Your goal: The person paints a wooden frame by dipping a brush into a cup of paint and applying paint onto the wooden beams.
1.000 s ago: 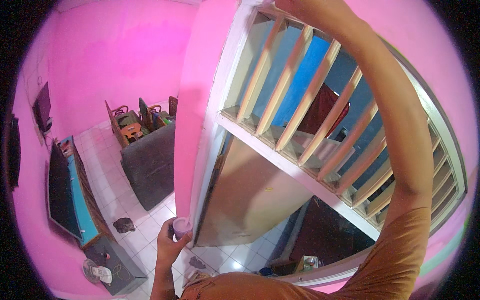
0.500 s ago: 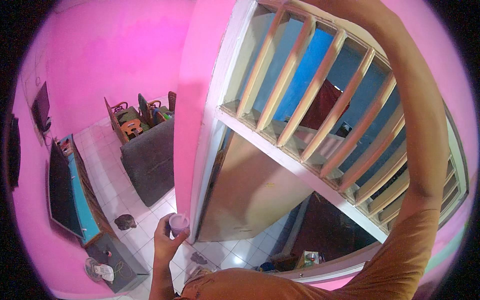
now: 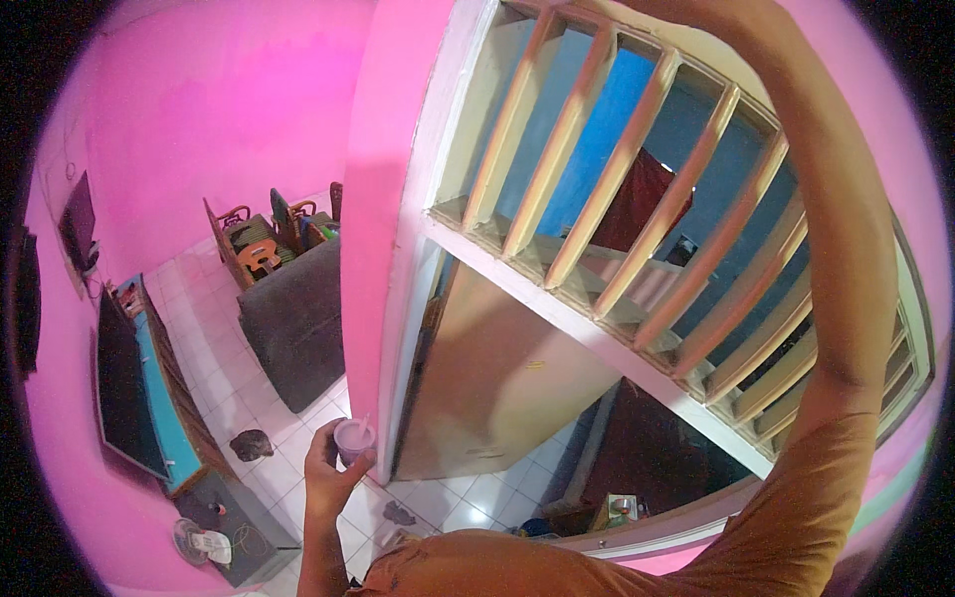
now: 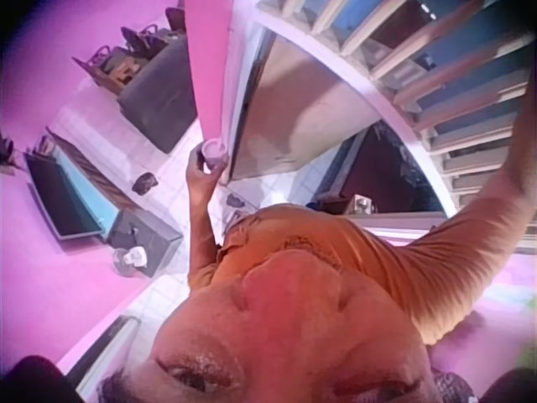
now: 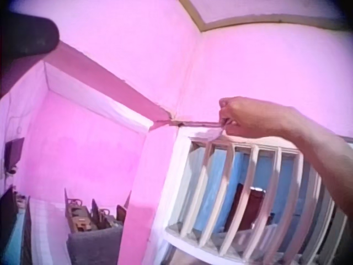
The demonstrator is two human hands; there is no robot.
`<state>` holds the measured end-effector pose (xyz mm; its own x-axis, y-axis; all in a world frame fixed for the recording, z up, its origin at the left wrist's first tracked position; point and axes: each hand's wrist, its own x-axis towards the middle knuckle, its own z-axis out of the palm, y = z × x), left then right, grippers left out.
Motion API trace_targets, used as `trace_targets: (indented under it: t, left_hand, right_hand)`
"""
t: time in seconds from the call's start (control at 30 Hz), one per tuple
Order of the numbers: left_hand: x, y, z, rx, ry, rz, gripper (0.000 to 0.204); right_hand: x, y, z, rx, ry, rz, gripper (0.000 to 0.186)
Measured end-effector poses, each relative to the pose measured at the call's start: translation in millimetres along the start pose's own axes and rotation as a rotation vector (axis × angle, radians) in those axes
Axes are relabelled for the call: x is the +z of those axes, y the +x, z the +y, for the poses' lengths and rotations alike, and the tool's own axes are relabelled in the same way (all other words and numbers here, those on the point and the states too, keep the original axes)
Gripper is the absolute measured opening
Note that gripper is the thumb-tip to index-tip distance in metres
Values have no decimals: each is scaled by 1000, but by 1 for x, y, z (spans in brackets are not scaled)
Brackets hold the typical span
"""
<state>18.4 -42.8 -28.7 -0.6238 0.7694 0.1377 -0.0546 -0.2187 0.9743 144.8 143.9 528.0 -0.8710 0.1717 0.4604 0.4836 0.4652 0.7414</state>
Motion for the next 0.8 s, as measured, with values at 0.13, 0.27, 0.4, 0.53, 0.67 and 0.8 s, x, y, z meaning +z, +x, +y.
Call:
trace_targets:
  t: [0.13, 0.27, 0.4, 0.53, 0.67, 0.8]
  left_hand:
    - [2, 5, -4, -11, -14, -56, 70]
    - [7, 3, -4, 36, -25, -67, 69]
    - [6, 1, 2, 7, -6, -57, 68]
    - [2, -4, 0, -13, 19, -36, 67]
    - [5, -1, -1, -33, 4, -44, 67]
    - [10, 2, -2, -37, -3, -79, 68]
  right_hand:
    - [-24, -12, -19, -51, -1, 49, 18]
    - [6, 15, 4, -168, 113, 188, 20]
    - [24, 24, -5, -161, -37, 153, 20]
    - [1, -4, 0, -47, -63, 6, 17]
    - [-19, -31, 1, 69, -25, -51, 15]
    - [2, -25, -3, -36, 79, 141, 17]
